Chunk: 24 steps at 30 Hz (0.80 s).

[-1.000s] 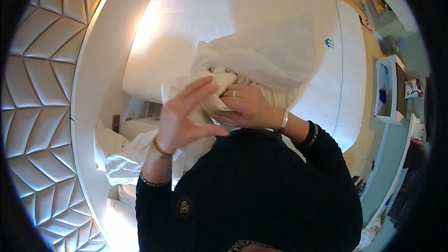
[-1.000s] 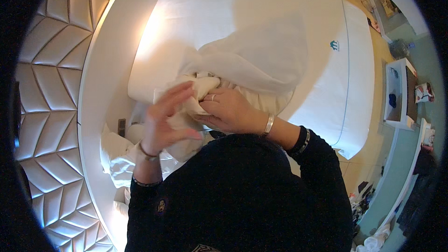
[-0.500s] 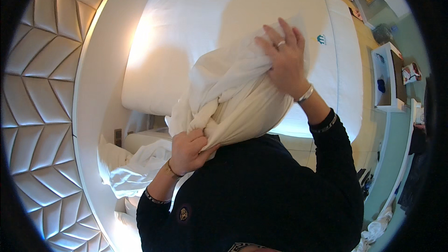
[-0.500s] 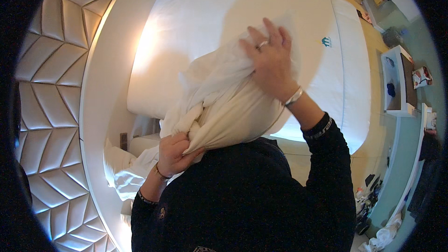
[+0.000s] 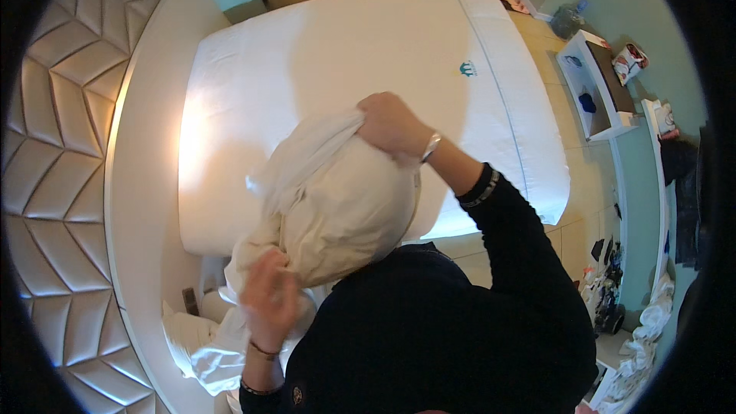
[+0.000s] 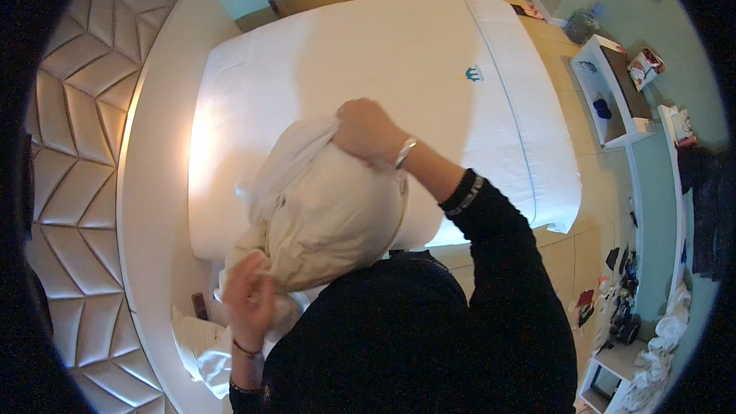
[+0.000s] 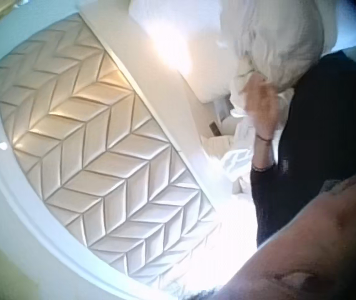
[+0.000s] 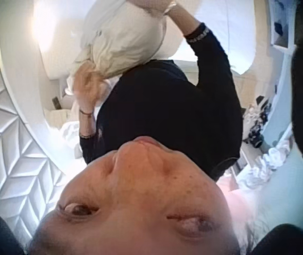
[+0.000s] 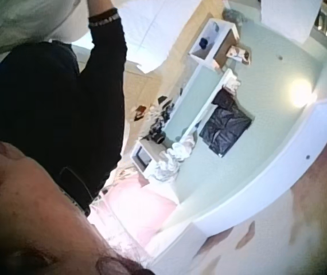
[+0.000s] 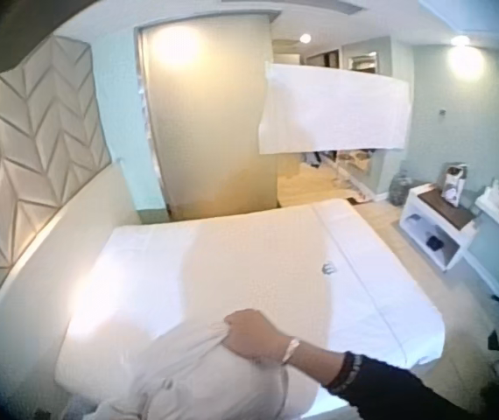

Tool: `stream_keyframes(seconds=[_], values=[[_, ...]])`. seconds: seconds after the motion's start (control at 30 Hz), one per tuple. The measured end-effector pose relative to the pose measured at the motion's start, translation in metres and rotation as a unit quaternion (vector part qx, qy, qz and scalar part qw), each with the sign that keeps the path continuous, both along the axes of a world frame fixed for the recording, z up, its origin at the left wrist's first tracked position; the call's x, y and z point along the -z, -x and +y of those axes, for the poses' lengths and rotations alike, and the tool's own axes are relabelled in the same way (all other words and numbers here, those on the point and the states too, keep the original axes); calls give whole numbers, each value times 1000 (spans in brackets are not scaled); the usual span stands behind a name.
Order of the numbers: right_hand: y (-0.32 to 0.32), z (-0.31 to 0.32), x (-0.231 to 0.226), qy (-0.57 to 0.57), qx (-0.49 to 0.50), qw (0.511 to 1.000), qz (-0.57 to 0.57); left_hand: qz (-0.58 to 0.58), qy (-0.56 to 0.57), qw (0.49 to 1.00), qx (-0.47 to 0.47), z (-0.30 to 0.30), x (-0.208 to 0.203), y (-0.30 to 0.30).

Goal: The person inserts a pillow into a pillowcase, adjusts the corners, and places it on the bed. They repeat this process with a second pillow and then spread a duvet over the mattress.

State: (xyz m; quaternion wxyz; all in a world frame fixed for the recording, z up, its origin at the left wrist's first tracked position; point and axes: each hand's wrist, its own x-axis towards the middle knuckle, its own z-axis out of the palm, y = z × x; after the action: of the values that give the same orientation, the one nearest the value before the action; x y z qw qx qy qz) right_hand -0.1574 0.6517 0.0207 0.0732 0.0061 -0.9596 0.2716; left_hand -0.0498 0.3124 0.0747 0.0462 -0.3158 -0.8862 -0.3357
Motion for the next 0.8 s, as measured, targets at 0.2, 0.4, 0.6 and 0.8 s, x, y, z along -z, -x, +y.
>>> stream_keyframes(seconds=[0.2,0.4,0.6,0.8], values=[[-11,-53,-19,60,-37,997,25,29,93,994,-52,87,17,10],[-38,-76,-23,125,-84,988,39,-13,107,992,-70,73,73,34],[-18,-47,-6,123,-75,990,-5,-175,-32,983,51,64,22,8],[3,-15,45,83,5,996,-30,-189,-65,979,40,43,-4,-8]])
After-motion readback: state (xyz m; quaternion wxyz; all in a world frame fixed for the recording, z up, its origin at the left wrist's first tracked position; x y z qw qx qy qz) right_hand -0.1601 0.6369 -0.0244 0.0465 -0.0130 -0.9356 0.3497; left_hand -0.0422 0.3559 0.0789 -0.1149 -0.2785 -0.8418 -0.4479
